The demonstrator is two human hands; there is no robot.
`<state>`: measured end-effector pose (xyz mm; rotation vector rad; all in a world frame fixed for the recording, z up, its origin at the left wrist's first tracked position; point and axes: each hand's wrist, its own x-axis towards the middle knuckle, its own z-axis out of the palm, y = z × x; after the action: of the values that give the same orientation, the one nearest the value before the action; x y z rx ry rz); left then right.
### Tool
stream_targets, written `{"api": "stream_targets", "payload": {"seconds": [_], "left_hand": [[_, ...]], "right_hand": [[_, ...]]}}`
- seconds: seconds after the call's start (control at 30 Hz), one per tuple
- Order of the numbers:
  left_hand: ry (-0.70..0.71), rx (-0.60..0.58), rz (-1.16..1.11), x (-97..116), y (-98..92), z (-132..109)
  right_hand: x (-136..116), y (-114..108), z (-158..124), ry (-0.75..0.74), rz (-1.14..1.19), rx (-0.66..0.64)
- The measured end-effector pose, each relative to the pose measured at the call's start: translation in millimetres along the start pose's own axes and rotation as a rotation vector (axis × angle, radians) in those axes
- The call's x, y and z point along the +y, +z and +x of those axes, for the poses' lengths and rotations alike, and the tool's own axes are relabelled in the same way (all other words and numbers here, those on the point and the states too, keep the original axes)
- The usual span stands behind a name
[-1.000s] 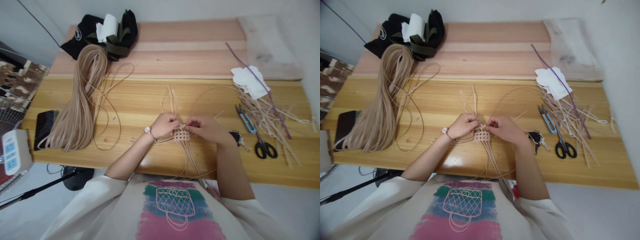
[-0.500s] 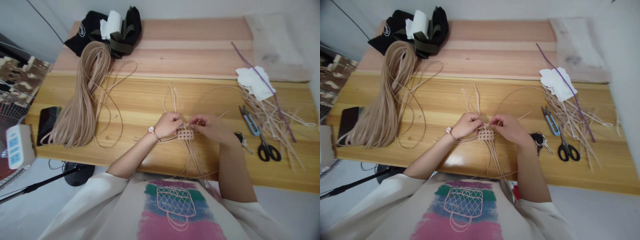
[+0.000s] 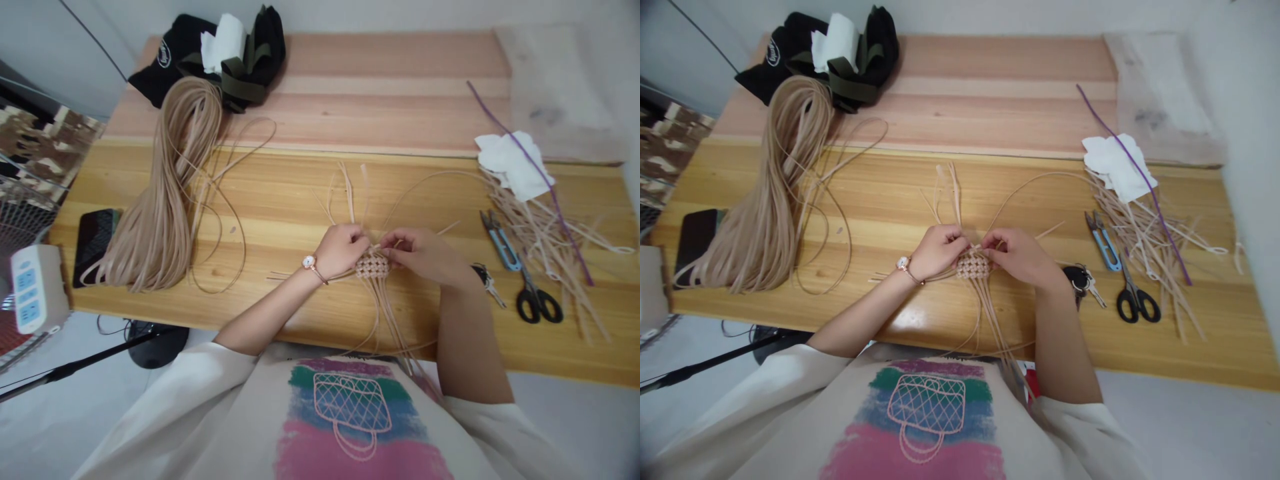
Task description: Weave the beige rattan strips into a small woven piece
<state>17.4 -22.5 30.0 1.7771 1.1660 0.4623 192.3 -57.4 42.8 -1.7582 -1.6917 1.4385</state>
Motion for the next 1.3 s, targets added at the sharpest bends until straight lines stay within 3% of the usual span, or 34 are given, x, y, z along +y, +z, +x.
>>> {"api": "stream_targets", "payload": {"seconds": [0.3,0.63,0.87,1.07,1.3], "left_hand": [[0.017,-0.004,-0.027,2,-0.7,-1],[0.010,-0.046,-0.109,-3,1.4,-1],[-0.024,-0.076,-0.192,-3,2.4,-1],[-0.007,-0.088,-0.211,-6,5.2,-1],[-0.033,-0.103,-0.224,-7,7.7,-2]], "right_hand": [[-2,0,0,-0.055,-0.033,-0.018],[2,-5,0,-0.283,-0.165,-0.018],[3,-4,-2,-0.147,-0.138,0.035],[4,-10,-4,-0.262,-0.149,0.009],[9,-13,-6,-0.275,-0.192,-0.033]]}}
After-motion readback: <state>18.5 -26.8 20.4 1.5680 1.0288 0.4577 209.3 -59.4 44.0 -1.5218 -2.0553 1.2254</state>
